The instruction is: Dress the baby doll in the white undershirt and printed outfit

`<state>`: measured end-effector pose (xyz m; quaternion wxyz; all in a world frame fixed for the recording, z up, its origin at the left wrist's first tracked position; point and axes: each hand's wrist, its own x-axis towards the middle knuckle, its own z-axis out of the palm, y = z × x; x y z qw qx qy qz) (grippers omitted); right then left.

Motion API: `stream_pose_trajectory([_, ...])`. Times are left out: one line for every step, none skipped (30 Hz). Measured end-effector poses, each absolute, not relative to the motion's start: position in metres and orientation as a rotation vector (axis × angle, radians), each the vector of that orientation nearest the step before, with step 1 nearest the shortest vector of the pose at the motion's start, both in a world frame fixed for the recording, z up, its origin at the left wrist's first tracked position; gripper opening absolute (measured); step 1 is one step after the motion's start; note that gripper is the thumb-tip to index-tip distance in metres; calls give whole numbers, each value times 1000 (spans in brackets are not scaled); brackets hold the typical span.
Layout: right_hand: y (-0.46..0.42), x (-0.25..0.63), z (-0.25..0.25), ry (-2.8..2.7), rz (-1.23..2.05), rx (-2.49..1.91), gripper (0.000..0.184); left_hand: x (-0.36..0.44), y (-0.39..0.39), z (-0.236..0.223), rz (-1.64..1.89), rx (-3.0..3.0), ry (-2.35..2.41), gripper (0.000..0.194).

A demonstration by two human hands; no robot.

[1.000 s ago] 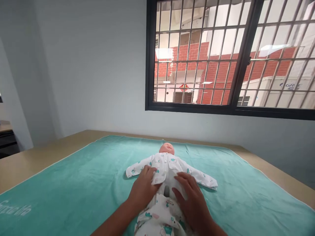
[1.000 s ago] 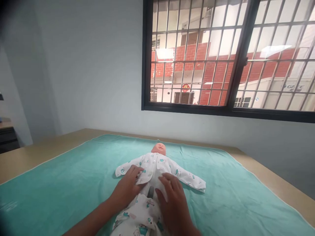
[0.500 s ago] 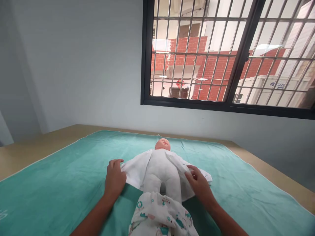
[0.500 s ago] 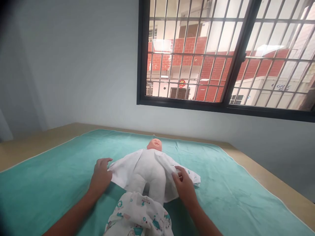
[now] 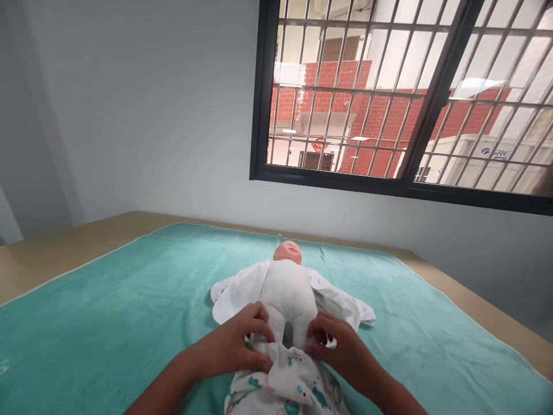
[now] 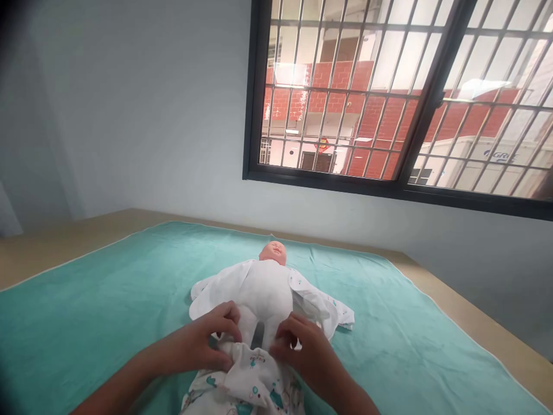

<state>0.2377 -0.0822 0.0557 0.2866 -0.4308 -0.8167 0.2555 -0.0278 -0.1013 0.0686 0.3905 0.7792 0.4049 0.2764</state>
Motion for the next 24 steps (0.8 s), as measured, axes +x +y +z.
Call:
stream_pose_trajectory([-86, 235, 59, -2200, 742, -1124, 14, -27, -103, 70, 708, 2009, 1025, 22])
stream_pose_trajectory([-90, 233, 62, -2224, 783, -1094, 15, -25, -105, 70, 740, 2053, 1019, 20])
stream_pose_trajectory([-93, 232, 65, -2256, 809, -1065, 15, -23, -106, 69, 790, 2109, 1012, 18])
stream_pose_trajectory([-95, 232, 68, -2292, 818, -1046, 15, -21, -106, 66, 851, 2164, 1010, 17])
stream_pose_trajectory([-98, 232, 71, -2325, 810, -1036, 14, -19, -105, 62, 910, 2207, 1019, 17])
stream_pose_trajectory([-101, 231, 74, -2351, 790, -1033, 13, -16, -104, 57, 961, 2228, 1046, 17])
stream_pose_trajectory([-103, 230, 76, -2370, 771, -1030, 13, -14, -102, 52, 1002, 2222, 1088, 17])
stream_pose_trajectory([-105, 229, 78, -2377, 756, -1029, 13, -12, -101, 47, 1034, 2193, 1135, 16])
stream_pose_trajectory([-107, 227, 79, -2368, 750, -1039, 11, -10, -99, 43, 1058, 2150, 1178, 15])
stream_pose_trajectory([-109, 225, 79, -2342, 761, -1064, 9, -8, -98, 39, 1074, 2109, 1212, 13])
stream_pose_trajectory([-110, 224, 78, -2301, 796, -1099, 8, -7, -97, 36, 1083, 2078, 1241, 14])
stream_pose_trajectory([-110, 222, 76, -2243, 857, -1138, 9, -5, -96, 34, 1087, 2055, 1275, 19])
stream_pose_trajectory([-109, 220, 73, -2163, 942, -1173, 12, -4, -96, 32, 1091, 2043, 1317, 25])
stream_pose_trajectory([-107, 219, 70, -2067, 1039, -1201, 17, -4, -96, 30, 1097, 2044, 1367, 30])
stream_pose_trajectory([-106, 217, 67, -1972, 1135, -1211, 22, -3, -96, 29, 1110, 2056, 1422, 32])
stream_pose_trajectory([-104, 216, 65, -1895, 1217, -1211, 26, -3, -97, 28, 1127, 2081, 1472, 32])
stream_pose_trajectory([-103, 216, 64, -1846, 1284, -1211, 30, -3, -97, 28, 1139, 2120, 1511, 28])
stream_pose_trajectory([-102, 216, 64, -1832, 1335, -1208, 32, -2, -98, 27, 1146, 2170, 1537, 23])
stream_pose_trajectory([-102, 216, 66, -1852, 1386, -1189, 33, -2, -98, 27, 1143, 2221, 1554, 19])
stream_pose_trajectory([-103, 217, 69, -1900, 1445, -1157, 33, -1, -99, 28, 1130, 2266, 1563, 18])
stream_pose_trajectory([-105, 218, 72, -1959, 1501, -1126, 31, -1, -99, 29, 1112, 2301, 1561, 17])
stream_pose_trajectory([-107, 220, 76, -2009, 1526, -1123, 27, 0, -99, 30, 1092, 2324, 1544, 17])
stream_pose_trajectory([-109, 221, 79, -2049, 1500, -1150, 23, 0, -99, 32, 1077, 2330, 1517, 17])
stream_pose_trajectory([-110, 221, 80, -2074, 1429, -1203, 18, 0, -100, 34, 1063, 2321, 1476, 17])
